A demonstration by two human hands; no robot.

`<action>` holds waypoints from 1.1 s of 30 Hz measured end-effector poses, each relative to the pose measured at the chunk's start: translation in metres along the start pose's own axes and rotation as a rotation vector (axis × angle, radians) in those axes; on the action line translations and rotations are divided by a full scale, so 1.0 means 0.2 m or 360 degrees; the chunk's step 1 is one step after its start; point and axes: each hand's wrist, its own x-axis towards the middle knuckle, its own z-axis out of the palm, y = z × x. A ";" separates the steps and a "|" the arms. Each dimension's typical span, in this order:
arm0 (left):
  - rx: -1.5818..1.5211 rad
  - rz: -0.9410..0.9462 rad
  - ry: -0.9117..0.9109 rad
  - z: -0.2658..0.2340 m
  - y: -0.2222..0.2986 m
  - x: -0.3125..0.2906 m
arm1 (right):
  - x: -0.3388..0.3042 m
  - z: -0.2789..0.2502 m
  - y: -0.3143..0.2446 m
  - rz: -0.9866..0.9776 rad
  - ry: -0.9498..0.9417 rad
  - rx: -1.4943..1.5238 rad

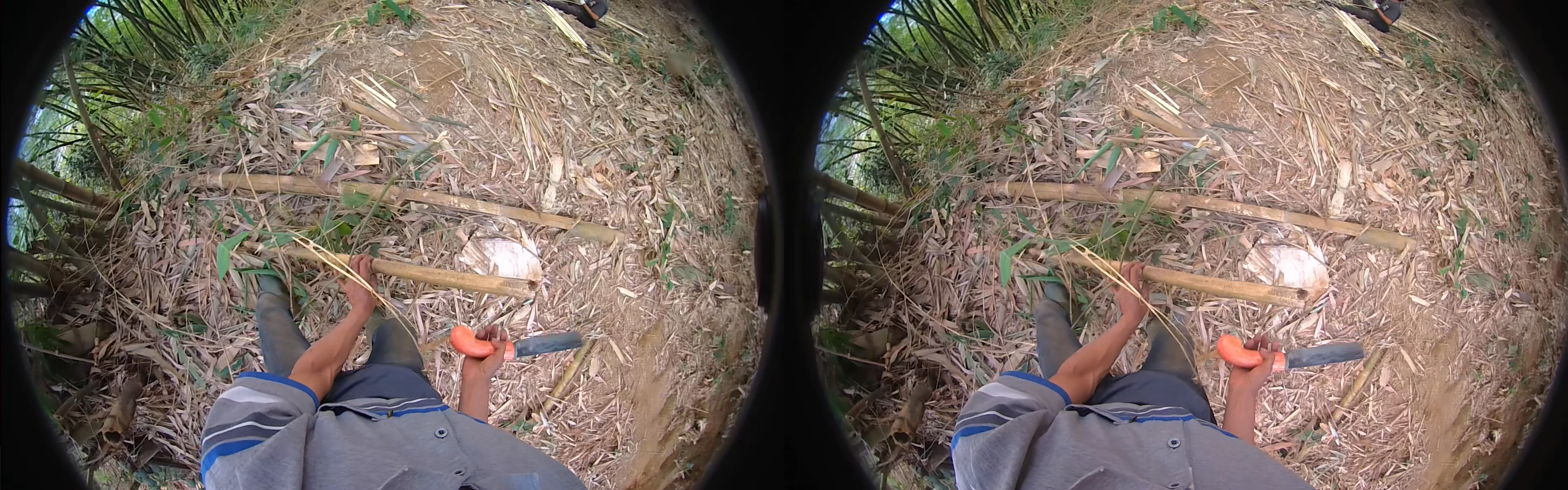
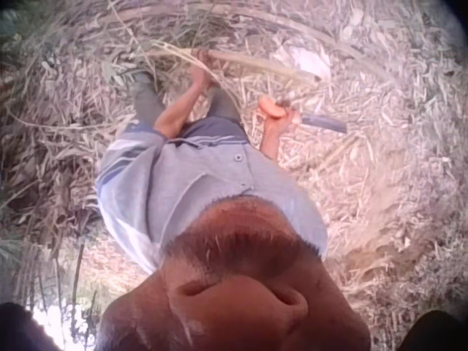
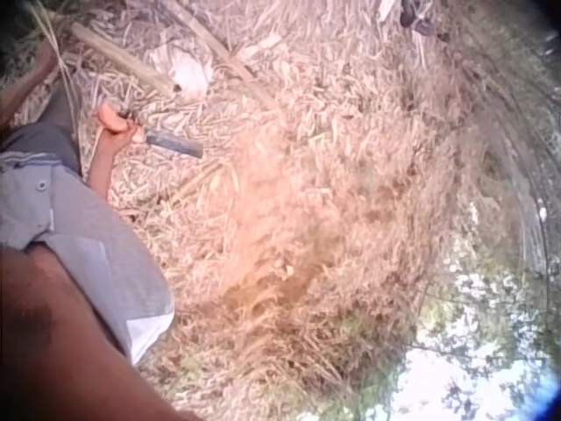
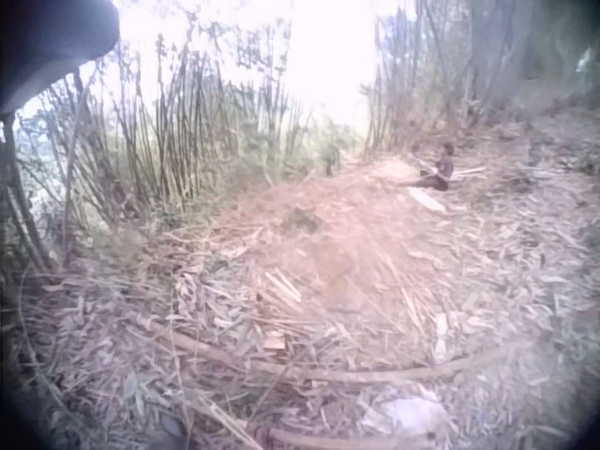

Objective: The person uses a machete to chop bamboo stalks in a dense bamboo grove. They repeatedly select stalks, cut them near the base, and clear the debris from the ground.

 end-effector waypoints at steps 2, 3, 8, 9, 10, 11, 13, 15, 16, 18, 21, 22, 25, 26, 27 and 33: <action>0.0021 -0.0030 -0.0110 0.00 -0.01 -0.03 | 0.05 0.01 0.01 0.0152 -0.0008 0.0135; 0.0035 -0.0053 -0.0211 -0.01 0.02 -0.05 | 0.09 0.00 0.01 0.0223 0.0017 0.0144; 0.0169 -0.0019 -0.0228 0.12 0.01 -0.19 | 0.23 0.09 0.04 0.0470 -0.0452 0.0076; 0.0251 -0.0052 -0.0412 0.08 0.04 -0.17 | 0.23 0.14 0.03 0.0500 -0.0451 0.0072; 0.0230 -0.0105 -0.0450 0.01 0.09 -0.19 | 0.23 0.19 0.02 0.0537 -0.0466 0.0056; 0.0206 -0.0163 -0.0487 -0.06 0.13 -0.21 | 0.25 0.21 0.02 0.0473 -0.0592 0.0000; 0.0256 -0.0224 -0.0660 -0.07 0.11 -0.29 | 0.30 0.32 -0.01 0.0482 -0.0777 -0.0060; 0.0430 -0.0041 -0.0940 0.08 0.00 -0.44 | 0.35 0.43 -0.04 0.0456 -0.0886 -0.0104; 0.0512 0.0043 -0.1079 0.12 -0.03 -0.51 | 0.37 0.51 -0.04 0.0442 -0.0930 -0.0121; 0.0668 0.0127 -0.1896 0.03 0.17 -0.48 | 0.43 0.62 -0.04 0.0355 -0.1070 -0.0105; 0.0437 0.0233 -0.2028 -0.07 0.19 -0.49 | 0.44 0.81 -0.07 0.0283 -0.1280 -0.0126; 0.0316 0.0296 -0.1905 -0.16 0.23 -0.47 | 0.43 0.87 -0.10 0.0243 -0.1319 -0.0127; 0.0557 -0.0011 -0.1519 -0.57 0.47 -0.29 | 0.37 1.05 -0.19 0.0247 -0.1439 -0.0137; 0.0270 0.0033 -0.1066 -0.63 0.46 -0.25 | 0.30 1.10 -0.22 0.0242 -0.1503 -0.0194; -0.0009 0.0083 -0.0608 -0.69 0.46 -0.21 | 0.23 1.15 -0.25 0.0226 -0.1563 -0.0254; -0.1147 0.0623 0.0286 -1.41 0.98 0.19 | -0.21 1.30 -0.17 0.0343 -0.1907 -0.0391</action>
